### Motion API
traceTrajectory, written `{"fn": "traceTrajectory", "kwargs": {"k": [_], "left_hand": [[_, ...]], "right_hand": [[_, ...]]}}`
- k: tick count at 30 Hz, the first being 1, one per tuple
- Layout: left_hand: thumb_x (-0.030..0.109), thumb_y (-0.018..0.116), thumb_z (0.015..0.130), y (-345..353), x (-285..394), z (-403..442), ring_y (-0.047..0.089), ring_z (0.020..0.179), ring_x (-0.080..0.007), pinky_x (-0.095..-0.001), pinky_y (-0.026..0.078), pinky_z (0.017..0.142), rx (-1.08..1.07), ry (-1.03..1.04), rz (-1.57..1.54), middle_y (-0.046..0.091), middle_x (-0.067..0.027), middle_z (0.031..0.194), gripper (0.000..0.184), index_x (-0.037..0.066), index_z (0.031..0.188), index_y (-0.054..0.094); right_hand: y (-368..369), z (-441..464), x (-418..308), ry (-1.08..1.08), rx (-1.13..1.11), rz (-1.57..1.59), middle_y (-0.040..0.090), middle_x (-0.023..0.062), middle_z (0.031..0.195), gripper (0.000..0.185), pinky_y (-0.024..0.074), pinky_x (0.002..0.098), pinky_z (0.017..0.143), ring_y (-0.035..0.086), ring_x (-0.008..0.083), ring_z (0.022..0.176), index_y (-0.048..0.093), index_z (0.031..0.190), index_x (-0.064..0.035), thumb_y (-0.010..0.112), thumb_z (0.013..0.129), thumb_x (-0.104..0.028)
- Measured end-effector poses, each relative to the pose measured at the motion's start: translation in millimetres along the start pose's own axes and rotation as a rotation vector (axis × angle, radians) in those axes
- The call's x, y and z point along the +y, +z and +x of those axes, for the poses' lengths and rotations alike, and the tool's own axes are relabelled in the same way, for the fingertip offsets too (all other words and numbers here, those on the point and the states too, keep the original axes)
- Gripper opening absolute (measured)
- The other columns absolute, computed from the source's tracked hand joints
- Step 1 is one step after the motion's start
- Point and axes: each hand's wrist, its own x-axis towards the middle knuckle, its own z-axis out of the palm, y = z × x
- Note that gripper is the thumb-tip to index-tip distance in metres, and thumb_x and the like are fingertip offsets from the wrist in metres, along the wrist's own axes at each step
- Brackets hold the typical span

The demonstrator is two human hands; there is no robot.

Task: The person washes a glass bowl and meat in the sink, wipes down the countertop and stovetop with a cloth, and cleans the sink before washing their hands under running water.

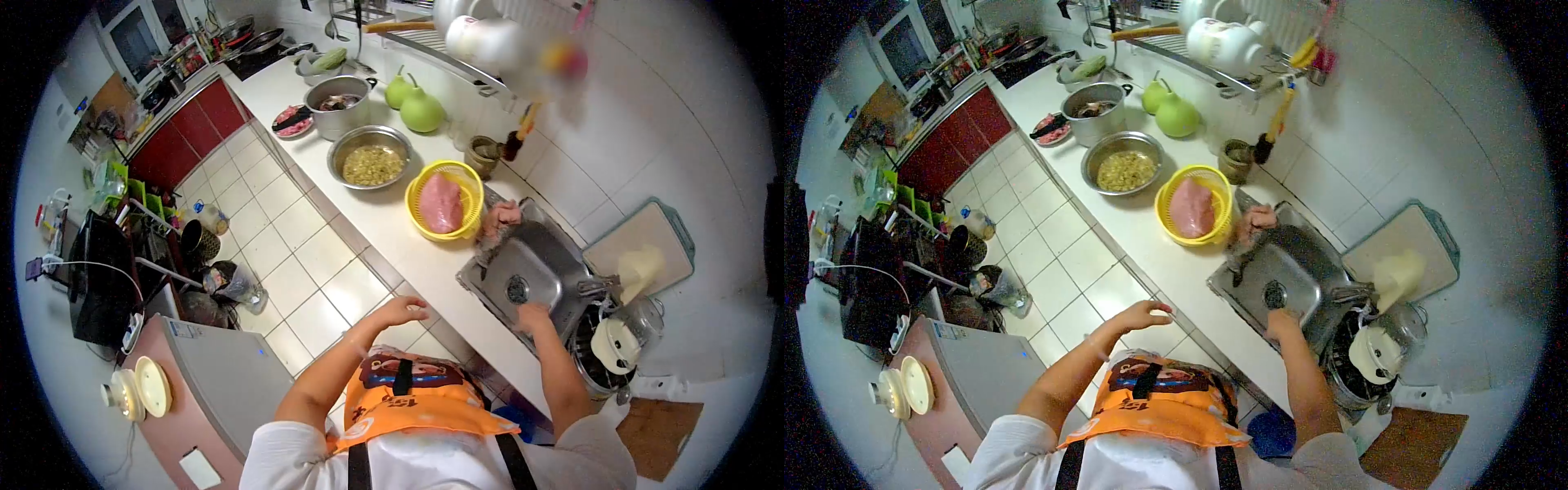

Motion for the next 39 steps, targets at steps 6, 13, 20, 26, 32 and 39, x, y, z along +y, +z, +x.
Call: {"fn": "traceTrajectory", "kwargs": {"k": [6, 13, 20, 26, 32, 39], "left_hand": [[0.036, 0.069, 0.073, -3.6, -72.1, -34.4, 0.049, 0.110, -0.0255, -0.0347, 0.038, 0.093, 0.216, -0.130, -0.735, 0.056, -0.0140, 0.113, 0.049, 0.006, 0.110, 0.058], [0.021, 0.064, 0.080, -41.8, -90.1, -25.3, 0.047, 0.113, -0.0245, -0.0344, 0.039, 0.093, 0.160, -0.160, -0.942, 0.053, -0.0120, 0.119, 0.043, 0.004, 0.117, 0.052], [0.004, 0.055, 0.081, -112.4, -142.9, 41.1, 0.053, 0.094, -0.0138, -0.0275, 0.041, 0.086, 0.247, -0.029, -0.989, 0.061, -0.0040, 0.097, 0.020, 0.002, 0.100, 0.060], [0.019, 0.064, 0.080, -186.0, -182.9, 101.3, 0.052, 0.068, -0.0077, -0.0237, 0.044, 0.063, 0.337, -0.088, -0.917, 0.060, -0.0005, 0.072, 0.016, 0.004, 0.082, 0.062], [0.022, 0.073, 0.070, -283.9, -278.3, 127.0, 0.060, 0.089, -0.0249, -0.0348, 0.049, 0.076, 0.875, -0.160, -0.350, 0.059, -0.0135, 0.103, 0.048, 0.002, 0.108, 0.053], [0.034, 0.076, 0.063, -423.1, -397.9, 150.5, 0.042, 0.113, -0.0381, -0.0395, 0.036, 0.097, 0.990, -0.351, 0.135, 0.039, -0.0265, 0.124, 0.084, -0.003, 0.126, 0.035]], "right_hand": [[-11.8, 1.8, -69.0, -0.145, -0.034, 0.180, 0.062, 0.0160, 0.104, 0.053, 0.0462, 0.0367, 0.080, 0.060, 0.0304, 0.092, 0.057, 0.112, -0.0031, 0.063, 0.075, -0.041], [-14.6, 54.3, -127.9, -0.272, 0.001, 0.307, 0.063, 0.0163, 0.096, 0.041, 0.0472, 0.0376, 0.076, 0.061, 0.0323, 0.085, 0.062, 0.103, -0.0065, 0.064, 0.075, -0.036], [-64.1, 104.7, -208.5, -0.437, 0.131, 0.713, 0.063, 0.0171, 0.078, 0.024, 0.0476, 0.0356, 0.066, 0.062, 0.0280, 0.072, 0.061, 0.087, 0.0001, 0.058, 0.080, -0.023], [-133.6, 125.4, -232.6, -0.448, -0.102, 0.961, 0.061, 0.0070, 0.087, 0.018, 0.0472, 0.0255, 0.073, 0.058, 0.0121, 0.081, 0.056, 0.097, -0.0012, 0.060, 0.083, -0.012], [-189.4, 143.8, -258.9, -0.487, -0.114, 1.047, 0.059, 0.0108, 0.099, 0.029, 0.0464, 0.0295, 0.082, 0.058, 0.0164, 0.092, 0.050, 0.109, -0.0021, 0.059, 0.083, -0.010], [-284.4, 193.0, -326.6, -0.621, -0.027, 0.985, 0.046, 0.0199, 0.123, 0.072, 0.0461, 0.0367, 0.084, 0.055, 0.0247, 0.099, 0.019, 0.140, -0.0141, 0.061, 0.081, -0.012]]}}
